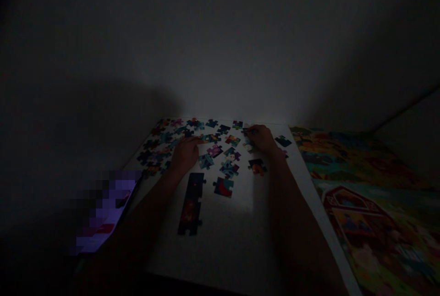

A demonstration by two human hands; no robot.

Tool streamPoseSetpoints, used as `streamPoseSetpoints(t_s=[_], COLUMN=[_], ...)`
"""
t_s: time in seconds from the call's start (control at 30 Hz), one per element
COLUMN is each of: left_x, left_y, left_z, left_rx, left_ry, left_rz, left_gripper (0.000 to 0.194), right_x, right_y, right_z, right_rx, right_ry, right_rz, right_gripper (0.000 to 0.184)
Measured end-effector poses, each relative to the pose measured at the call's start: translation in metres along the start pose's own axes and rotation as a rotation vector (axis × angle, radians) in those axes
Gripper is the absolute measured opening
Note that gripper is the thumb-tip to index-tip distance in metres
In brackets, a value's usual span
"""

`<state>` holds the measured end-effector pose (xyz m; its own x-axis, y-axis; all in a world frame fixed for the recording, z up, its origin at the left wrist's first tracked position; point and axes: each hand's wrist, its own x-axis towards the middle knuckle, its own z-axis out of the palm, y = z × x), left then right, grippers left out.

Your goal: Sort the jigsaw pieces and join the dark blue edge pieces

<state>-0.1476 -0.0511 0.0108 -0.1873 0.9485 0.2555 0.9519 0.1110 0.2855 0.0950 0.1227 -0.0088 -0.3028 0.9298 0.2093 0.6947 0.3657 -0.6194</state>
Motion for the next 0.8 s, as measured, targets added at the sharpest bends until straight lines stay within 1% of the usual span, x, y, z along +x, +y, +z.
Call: streamPoseSetpoints(t_s=[0.07,0.13,0.23,0.33,0.43,0.5,0.6,0.7,0.8], left_x=[0.0,0.001,0.002,0.002,0.002,0.001,0.001,0.001,0.001], left_y=[0.0,0.0,0.0,0.0,0.0,0.0,0.0,0.001,0.0], left_z=[-0.001,-0.002,-0.003,-0.004,-0.003,-0.003,-0.003,-0.004,-0.004], left_rx=[0.001,0.0,-0.003,-0.007,-0.007,-0.004,-0.001,-0.002,-0.009], left_ry=[0.013,0.025,0.038,0.049,0.059,0.06,0.055,0.05,0.05], left_rz=[-0.003,-0.01,-0.021,-0.03,-0.04,-0.045,-0.05,-0.055,-0.052], left_gripper=[0.042,0.041,0.04,0.041,0.04,0.039,0.037,0.038,0.038], right_x=[-0.002,-0.004,-0.008,-0.015,-0.021,-0.023,-0.021,-0.017,-0.015], right_y=[-0.019,-0.043,-0.076,-0.096,-0.1,-0.097,-0.092,-0.089,-0.088], right_z=[0.0,0.003,0.019,0.042,0.058,0.063,0.064,0.062,0.058], right_rx=[-0.175,-0.263,-0.179,-0.113,-0.19,-0.238,-0.253,-0.261,-0.211], right_ry=[-0.001,-0.016,-0.102,-0.211,-0.259,-0.264,-0.27,-0.274,-0.247], right_rz=[-0.02,-0.105,-0.262,-0.382,-0.463,-0.457,-0.424,-0.404,-0.33], right_gripper=[0.023,0.029,0.029,0.027,0.028,0.035,0.044,0.049,0.052])
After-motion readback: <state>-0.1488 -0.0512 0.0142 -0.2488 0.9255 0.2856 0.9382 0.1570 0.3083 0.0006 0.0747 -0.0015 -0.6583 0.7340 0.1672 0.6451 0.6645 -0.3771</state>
